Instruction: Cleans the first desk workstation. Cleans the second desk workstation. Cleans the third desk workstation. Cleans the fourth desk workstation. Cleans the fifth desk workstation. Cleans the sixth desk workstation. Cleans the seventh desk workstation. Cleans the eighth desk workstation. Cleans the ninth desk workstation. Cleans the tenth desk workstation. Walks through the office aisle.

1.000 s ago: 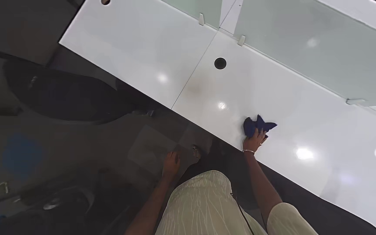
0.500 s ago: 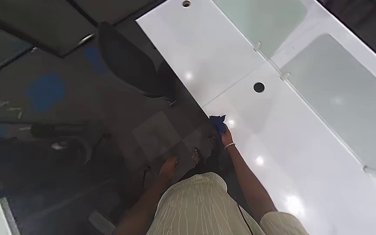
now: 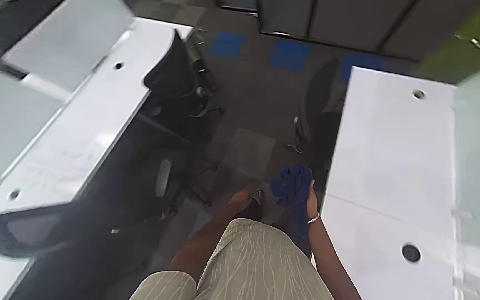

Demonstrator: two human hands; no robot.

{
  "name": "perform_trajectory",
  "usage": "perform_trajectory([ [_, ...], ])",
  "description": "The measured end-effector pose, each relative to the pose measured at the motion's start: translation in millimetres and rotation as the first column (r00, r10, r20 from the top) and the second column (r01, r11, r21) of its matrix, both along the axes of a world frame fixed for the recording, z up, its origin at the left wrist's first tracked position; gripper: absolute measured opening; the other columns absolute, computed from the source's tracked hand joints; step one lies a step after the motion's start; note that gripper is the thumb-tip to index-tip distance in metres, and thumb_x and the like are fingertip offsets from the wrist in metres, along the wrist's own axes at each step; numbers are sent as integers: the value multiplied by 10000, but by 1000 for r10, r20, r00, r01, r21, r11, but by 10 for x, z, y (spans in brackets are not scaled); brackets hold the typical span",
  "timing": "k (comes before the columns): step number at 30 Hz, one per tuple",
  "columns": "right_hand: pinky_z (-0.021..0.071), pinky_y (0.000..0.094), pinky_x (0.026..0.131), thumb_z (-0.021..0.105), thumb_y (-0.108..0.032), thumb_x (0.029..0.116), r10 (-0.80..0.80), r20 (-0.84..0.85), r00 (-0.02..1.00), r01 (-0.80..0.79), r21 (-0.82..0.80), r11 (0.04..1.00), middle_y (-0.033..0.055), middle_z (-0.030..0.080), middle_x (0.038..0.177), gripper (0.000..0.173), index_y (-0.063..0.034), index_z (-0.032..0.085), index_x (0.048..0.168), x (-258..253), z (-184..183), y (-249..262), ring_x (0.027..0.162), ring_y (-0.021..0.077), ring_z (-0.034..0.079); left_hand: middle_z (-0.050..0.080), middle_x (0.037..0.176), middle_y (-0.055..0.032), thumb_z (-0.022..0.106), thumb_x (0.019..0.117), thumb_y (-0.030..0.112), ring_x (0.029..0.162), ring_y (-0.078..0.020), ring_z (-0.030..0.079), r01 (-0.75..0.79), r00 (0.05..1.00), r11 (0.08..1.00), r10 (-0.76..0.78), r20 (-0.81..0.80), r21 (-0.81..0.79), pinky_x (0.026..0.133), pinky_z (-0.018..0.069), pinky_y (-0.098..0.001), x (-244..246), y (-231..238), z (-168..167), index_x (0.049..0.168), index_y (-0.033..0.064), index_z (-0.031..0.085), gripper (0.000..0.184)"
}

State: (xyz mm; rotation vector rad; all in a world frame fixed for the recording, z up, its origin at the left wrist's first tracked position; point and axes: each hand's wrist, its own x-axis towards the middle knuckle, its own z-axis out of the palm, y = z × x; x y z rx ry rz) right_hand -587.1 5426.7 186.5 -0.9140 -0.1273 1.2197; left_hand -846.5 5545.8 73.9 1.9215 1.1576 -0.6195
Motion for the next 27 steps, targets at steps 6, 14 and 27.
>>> perform_trajectory([
  [6, 536, 276, 981, 145, -314, 1128, 282, 244, 928, -239, -192, 952, 55, 627, 1315, 512, -68, 412, 1489, -305, 49, 1083, 1171, 61, 612, 644, 1329, -155, 491, 1053, 276, 1238, -322, 623, -378, 920, 926, 375, 112, 3, 1051, 488, -559, -688, 118, -131, 1334, 109, 632, 355],
  [14, 527, 259, 990, 157, -307, 1134, 561, 304, 770, -521, -208, 828, 60, 605, 1356, 508, -61, 381, 1518, -1176, 135, 2609, 1185, 51, 604, 642, 1318, -178, 514, 1036, 217, 1233, -327, 620, -765, 630, 643, 759, 167, -33, 1064, 479, -545, -1505, 487, -267, 1359, 70, 606, 366],
  [27, 586, 323, 894, 182, -393, 1127, 746, 256, 614, -728, -181, 661, 22, 689, 1207, 512, -123, 495, 1428, -2310, 161, 4925, 1068, 90, 670, 674, 1244, -147, 494, 1044, 224, 1136, -275, 662, -962, 236, 268, 909, 345, -48, 1026, 512, -499, -2014, 1836, -178, 1292, 76, 646, 326],
])
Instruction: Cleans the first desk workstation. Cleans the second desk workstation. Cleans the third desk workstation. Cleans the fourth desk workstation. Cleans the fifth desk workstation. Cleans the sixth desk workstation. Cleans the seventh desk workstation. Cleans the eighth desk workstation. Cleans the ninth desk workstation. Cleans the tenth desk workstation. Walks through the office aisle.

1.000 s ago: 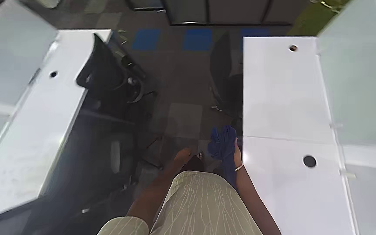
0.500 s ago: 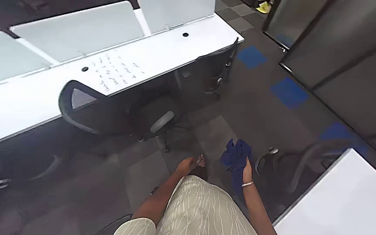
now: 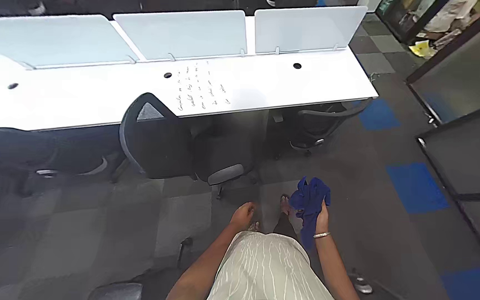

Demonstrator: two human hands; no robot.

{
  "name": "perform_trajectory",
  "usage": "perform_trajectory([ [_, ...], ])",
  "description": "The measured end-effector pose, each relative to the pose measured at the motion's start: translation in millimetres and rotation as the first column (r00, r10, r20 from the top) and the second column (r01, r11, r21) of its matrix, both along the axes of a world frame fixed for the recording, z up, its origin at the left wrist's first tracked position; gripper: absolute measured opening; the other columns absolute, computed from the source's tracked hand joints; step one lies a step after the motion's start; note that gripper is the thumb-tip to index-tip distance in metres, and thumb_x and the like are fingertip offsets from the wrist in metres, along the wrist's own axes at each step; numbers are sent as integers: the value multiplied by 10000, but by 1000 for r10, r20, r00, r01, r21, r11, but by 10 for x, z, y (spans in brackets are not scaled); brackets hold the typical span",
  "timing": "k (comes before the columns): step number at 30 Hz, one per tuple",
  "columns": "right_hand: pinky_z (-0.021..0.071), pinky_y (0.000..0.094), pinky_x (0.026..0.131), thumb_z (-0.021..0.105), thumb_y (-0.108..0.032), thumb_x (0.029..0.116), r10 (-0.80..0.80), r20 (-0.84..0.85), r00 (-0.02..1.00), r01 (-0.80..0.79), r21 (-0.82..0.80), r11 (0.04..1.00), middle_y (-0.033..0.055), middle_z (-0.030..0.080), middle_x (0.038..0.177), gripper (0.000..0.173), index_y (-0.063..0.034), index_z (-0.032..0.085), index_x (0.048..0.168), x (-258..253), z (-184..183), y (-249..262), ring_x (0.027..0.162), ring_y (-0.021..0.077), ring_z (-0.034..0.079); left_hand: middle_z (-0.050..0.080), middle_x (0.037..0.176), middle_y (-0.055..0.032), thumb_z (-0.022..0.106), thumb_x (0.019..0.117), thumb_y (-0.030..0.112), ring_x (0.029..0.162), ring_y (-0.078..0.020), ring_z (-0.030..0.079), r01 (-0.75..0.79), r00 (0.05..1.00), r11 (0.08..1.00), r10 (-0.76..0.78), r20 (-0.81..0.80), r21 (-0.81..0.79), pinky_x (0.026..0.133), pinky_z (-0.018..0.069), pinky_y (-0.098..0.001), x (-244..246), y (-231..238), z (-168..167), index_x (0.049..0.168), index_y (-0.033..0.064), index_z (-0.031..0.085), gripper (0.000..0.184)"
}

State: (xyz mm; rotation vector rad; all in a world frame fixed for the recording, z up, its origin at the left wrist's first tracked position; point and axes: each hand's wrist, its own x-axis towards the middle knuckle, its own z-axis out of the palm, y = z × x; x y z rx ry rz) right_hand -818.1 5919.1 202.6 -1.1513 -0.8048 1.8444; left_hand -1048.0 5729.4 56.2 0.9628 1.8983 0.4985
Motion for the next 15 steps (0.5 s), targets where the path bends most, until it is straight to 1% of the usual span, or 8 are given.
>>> perform_trajectory([
  [1, 584, 325, 901, 175, -396, 1127, 30, -7, 1000, -30, -6, 1000, 21, 686, 1216, 515, -125, 490, 1432, -75, -19, 175, 1078, 91, 668, 674, 1236, -146, 498, 1043, 220, 1123, -275, 664, -29, 1000, 1000, 29, 0, -2, 1018, 514, -496, -33, 96, -17, 1287, 77, 647, 319],
  [4, 620, 334, 786, 173, -417, 1123, 125, -53, 991, -126, -25, 992, 28, 725, 1098, 521, -134, 533, 1372, -372, -57, 825, 962, 114, 709, 679, 1218, -147, 510, 1036, 202, 1102, -271, 670, -135, 990, 991, 136, -33, 17, 1006, 522, -489, -187, 506, -103, 1274, 81, 654, 303],
  [6, 615, 343, 753, 165, -437, 1121, 223, -70, 972, -227, -49, 973, 40, 715, 1079, 535, -137, 517, 1389, -551, -14, 1249, 916, 127, 703, 677, 1226, -151, 510, 1037, 192, 1123, -272, 664, -198, 979, 980, 198, -46, 2, 1019, 515, -484, -240, 755, -60, 1281, 77, 649, 303],
  [8, 609, 339, 595, 151, -471, 1114, 293, -83, 953, -298, -58, 953, 62, 722, 955, 562, -133, 547, 1325, -787, 51, 1715, 744, 151, 707, 680, 1223, -148, 507, 1036, 193, 1126, -272, 664, -250, 966, 968, 250, -62, 0, 1022, 511, -486, -298, 1107, 48, 1285, 82, 646, 306],
  [9, 611, 331, 615, 148, -470, 1113, 336, -95, 937, -341, -51, 939, 57, 726, 977, 563, -139, 546, 1335, -911, 79, 1937, 768, 143, 709, 678, 1228, -142, 506, 1038, 201, 1129, -266, 661, -277, 959, 961, 276, -67, 4, 1026, 509, -482, -339, 1288, 95, 1290, 88, 644, 308],
  [11, 613, 323, 756, 158, -437, 1121, 387, -69, 920, -390, -47, 919, 38, 712, 1117, 538, -149, 503, 1416, -1130, 147, 2254, 930, 114, 704, 677, 1241, -135, 505, 1039, 206, 1140, -254, 660, -321, 945, 947, 321, -64, 10, 1037, 507, -473, -392, 1557, 172, 1293, 85, 644, 314],
  [13, 601, 331, 834, 179, -422, 1125, 419, -41, 907, -421, -40, 906, 46, 697, 1186, 526, -140, 492, 1441, -1407, 210, 2555, 1018, 114, 687, 680, 1233, -137, 503, 1036, 203, 1119, -247, 669, -379, 924, 925, 380, -49, 28, 1025, 516, -464, -472, 1818, 203, 1293, 76, 640, 318],
  [15, 607, 314, 784, 184, -411, 1127, 422, -19, 907, -422, -30, 906, 44, 704, 1146, 511, -137, 503, 1418, -1707, 287, 2784, 971, 107, 696, 681, 1226, -134, 500, 1037, 205, 1104, -244, 672, -414, 909, 910, 415, -41, 38, 1012, 520, -461, -607, 2041, 226, 1288, 80, 642, 314],
])
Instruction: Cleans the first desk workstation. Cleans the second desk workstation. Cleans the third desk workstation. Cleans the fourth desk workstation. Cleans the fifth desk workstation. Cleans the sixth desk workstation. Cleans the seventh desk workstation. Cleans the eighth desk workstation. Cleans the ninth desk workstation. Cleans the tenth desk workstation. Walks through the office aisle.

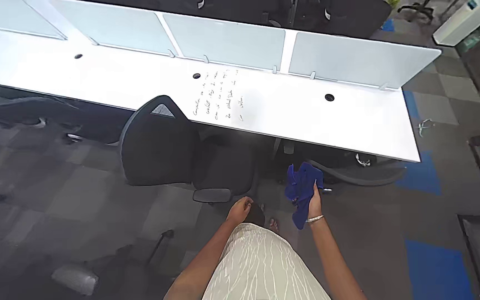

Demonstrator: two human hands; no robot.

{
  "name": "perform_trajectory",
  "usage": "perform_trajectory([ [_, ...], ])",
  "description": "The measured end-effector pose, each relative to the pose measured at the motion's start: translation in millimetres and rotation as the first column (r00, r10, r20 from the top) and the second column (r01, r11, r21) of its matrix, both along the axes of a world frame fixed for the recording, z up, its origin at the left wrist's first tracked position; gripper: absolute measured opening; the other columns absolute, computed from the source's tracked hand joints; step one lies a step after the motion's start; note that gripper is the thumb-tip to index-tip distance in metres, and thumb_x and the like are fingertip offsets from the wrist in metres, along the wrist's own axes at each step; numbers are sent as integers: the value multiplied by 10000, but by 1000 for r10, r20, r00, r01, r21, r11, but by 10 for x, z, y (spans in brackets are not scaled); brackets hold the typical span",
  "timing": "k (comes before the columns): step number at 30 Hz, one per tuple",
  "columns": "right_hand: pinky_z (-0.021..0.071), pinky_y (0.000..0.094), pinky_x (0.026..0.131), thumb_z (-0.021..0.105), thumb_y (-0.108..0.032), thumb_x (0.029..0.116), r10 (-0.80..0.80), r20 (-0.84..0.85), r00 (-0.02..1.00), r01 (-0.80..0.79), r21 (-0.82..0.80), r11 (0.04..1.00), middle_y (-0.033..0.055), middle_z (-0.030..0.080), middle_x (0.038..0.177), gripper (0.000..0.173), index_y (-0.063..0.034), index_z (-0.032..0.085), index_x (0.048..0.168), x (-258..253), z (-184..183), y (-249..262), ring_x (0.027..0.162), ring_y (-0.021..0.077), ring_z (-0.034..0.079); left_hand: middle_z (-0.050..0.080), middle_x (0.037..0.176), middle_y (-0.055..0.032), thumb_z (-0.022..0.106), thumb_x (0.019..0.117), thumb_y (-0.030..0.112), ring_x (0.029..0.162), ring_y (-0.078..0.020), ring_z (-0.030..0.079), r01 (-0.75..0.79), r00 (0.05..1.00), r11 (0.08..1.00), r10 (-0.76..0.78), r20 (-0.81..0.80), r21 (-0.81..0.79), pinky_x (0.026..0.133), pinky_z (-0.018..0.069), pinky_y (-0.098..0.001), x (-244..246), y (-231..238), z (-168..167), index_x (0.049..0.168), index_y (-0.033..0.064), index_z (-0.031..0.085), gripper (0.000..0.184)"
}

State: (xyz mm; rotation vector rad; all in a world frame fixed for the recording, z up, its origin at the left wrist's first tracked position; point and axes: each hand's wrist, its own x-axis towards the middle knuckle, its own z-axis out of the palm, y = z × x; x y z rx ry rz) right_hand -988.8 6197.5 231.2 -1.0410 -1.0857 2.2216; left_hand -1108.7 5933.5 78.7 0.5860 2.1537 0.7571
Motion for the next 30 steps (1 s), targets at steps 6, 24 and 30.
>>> perform_trajectory([
  [6, 590, 333, 884, 184, -412, 1127, 15, -36, 999, -15, 13, 1000, 43, 684, 1224, 518, -135, 486, 1445, -692, -55, 501, 1076, 112, 674, 676, 1240, -134, 508, 1034, 206, 1132, -250, 663, 40, 998, 999, -39, 39, -33, 1027, 514, -468, -602, 493, -124, 1300, 90, 637, 317],
  [24, 586, 350, 900, 183, -448, 1119, 98, 15, 995, -98, 18, 995, 47, 686, 1236, 536, -149, 491, 1441, -2357, -290, 1905, 1096, 125, 670, 689, 1177, -152, 485, 1045, 190, 1055, -269, 682, -216, 976, 972, 217, -1, -91, 982, 532, -477, -2186, 1248, -126, 1323, 83, 616, 325],
  [30, 581, 351, 918, 172, -451, 1119, 163, -19, 986, -163, 3, 987, 40, 683, 1243, 545, -149, 487, 1445, -2639, -270, 2163, 1110, 116, 664, 694, 1133, -146, 476, 1044, 178, 1015, -255, 683, -360, 931, 932, 355, -90, -43, 959, 538, -464, -2520, 1344, 56, 1317, 73, 613, 323],
])
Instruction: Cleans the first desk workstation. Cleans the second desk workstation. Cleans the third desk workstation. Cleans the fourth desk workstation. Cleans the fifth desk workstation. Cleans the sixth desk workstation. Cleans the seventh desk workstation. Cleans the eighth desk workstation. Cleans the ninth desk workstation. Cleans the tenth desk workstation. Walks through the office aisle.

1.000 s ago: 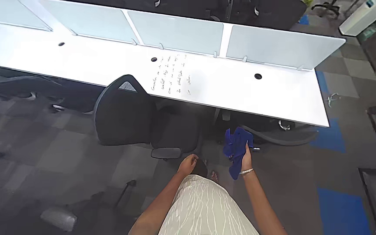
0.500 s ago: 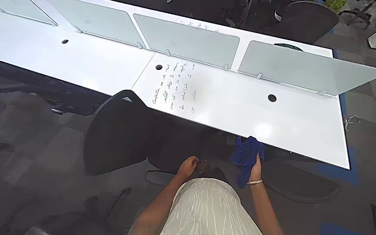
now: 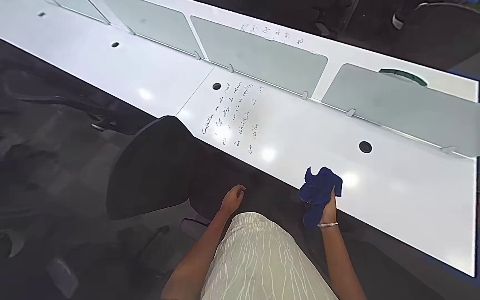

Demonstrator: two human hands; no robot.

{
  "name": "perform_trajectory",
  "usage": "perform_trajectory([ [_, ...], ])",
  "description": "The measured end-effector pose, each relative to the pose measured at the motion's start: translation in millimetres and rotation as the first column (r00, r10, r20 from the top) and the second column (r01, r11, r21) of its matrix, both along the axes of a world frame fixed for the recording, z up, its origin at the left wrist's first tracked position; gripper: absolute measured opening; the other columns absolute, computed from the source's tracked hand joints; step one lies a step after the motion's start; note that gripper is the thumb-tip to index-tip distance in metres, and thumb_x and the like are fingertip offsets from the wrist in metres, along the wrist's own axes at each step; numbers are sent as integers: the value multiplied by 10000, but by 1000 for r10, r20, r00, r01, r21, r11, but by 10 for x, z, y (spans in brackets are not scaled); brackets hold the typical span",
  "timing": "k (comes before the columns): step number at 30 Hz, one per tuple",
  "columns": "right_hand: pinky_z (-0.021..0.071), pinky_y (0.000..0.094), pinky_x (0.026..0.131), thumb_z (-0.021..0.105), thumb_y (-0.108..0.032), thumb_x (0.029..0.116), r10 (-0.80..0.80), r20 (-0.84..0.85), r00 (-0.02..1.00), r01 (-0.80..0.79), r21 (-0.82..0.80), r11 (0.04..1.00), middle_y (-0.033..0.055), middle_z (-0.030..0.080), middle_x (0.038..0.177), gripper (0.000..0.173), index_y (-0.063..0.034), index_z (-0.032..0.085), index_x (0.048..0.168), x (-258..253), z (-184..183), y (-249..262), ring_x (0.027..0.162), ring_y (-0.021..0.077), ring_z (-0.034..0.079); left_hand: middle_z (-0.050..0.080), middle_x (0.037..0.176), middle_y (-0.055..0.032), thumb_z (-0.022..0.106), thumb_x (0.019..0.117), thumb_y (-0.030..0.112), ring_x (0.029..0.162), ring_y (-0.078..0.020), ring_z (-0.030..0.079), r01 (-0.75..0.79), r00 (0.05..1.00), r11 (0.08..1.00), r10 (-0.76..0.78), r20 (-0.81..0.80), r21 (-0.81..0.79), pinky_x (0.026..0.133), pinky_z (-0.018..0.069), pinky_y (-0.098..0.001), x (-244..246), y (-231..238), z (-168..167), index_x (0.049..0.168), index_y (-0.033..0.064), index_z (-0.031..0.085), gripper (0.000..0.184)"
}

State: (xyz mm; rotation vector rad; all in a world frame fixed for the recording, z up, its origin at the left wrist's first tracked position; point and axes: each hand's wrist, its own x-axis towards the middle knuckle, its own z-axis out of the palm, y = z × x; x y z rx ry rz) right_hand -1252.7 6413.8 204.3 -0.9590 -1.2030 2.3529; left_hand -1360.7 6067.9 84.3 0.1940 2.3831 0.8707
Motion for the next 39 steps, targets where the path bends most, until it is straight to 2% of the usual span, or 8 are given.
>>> perform_trajectory([
  [4, 601, 343, 840, 177, -465, 1116, 2, 1, 1000, -2, -25, 1000, 33, 704, 1170, 541, -161, 520, 1404, -90, -77, 31, 1026, 119, 687, 688, 1146, -144, 473, 1044, 175, 1018, -261, 679, -17, 1000, 999, 16, -13, -47, 954, 537, -466, -151, -30, 130, 1324, 83, 606, 324],
  [16, 585, 349, 902, 154, -483, 1112, 49, 10, 999, -48, -89, 995, 42, 673, 1264, 573, -153, 466, 1461, -381, -418, -21, 1114, 125, 662, 684, 1189, -158, 488, 1047, 187, 1085, -292, 672, -49, 995, 988, 60, 73, -143, 994, 521, -506, -102, -305, -77, 1343, 87, 598, 331],
  [26, 601, 371, 690, 207, -522, 1103, 111, 183, 977, -104, -50, 993, 79, 699, 1041, 567, -133, 490, 1403, -972, -597, 15, 833, 172, 694, 680, 1205, -151, 485, 1049, 190, 1111, -289, 665, -50, 989, 976, 78, 126, -213, 1008, 511, -507, -454, -367, -93, 1355, 98, 590, 336],
  [30, 609, 404, 771, 342, -405, 1115, 189, 223, 956, -192, -8, 981, 123, 681, 1141, 483, -78, 433, 1459, -1185, -613, -86, 934, 197, 698, 678, 1204, -146, 467, 1055, 207, 1116, -286, 661, -92, 987, 977, 116, 115, -194, 1009, 506, -506, -533, -391, -94, 1351, 100, 587, 337],
  [33, 615, 359, 853, 491, -286, 1085, 250, 255, 934, -288, 123, 950, 154, 687, 1158, 450, 14, 464, 1420, -1495, -675, -203, 987, 171, 709, 677, 1211, -143, 473, 1052, 201, 1125, -281, 660, -118, 985, 979, 137, 108, -166, 1018, 506, -495, -622, -424, -144, 1350, 103, 590, 334],
  [35, 585, 318, 936, 596, -246, 1041, 314, 317, 895, -392, 219, 894, 183, 681, 1207, 497, 48, 469, 1420, -1737, -826, -324, 1050, 154, 699, 680, 1195, -145, 482, 1048, 194, 1108, -280, 664, -166, 979, 977, 180, 99, -137, 1009, 511, -492, -616, -484, -155, 1348, 101, 593, 333],
  [37, 507, 327, 1057, 676, -234, 991, 381, 355, 854, -494, 319, 809, 243, 585, 1358, 610, 75, 413, 1447, -2109, -1020, -473, 1220, 203, 616, 682, 1202, -143, 483, 1049, 185, 1108, -269, 668, -216, 971, 971, 225, 85, -103, 1011, 516, -481, -703, -561, -147, 1349, 96, 595, 332],
  [39, 469, 354, 1098, 723, -226, 947, 412, 373, 832, -553, 488, 676, 289, 527, 1390, 568, 113, 514, 1353, -2490, -1229, -653, 1286, 283, 550, 683, 1207, -148, 488, 1048, 177, 1107, -268, 670, -240, 966, 968, 245, 84, -73, 1009, 519, -478, -819, -663, -176, 1344, 84, 599, 330],
])
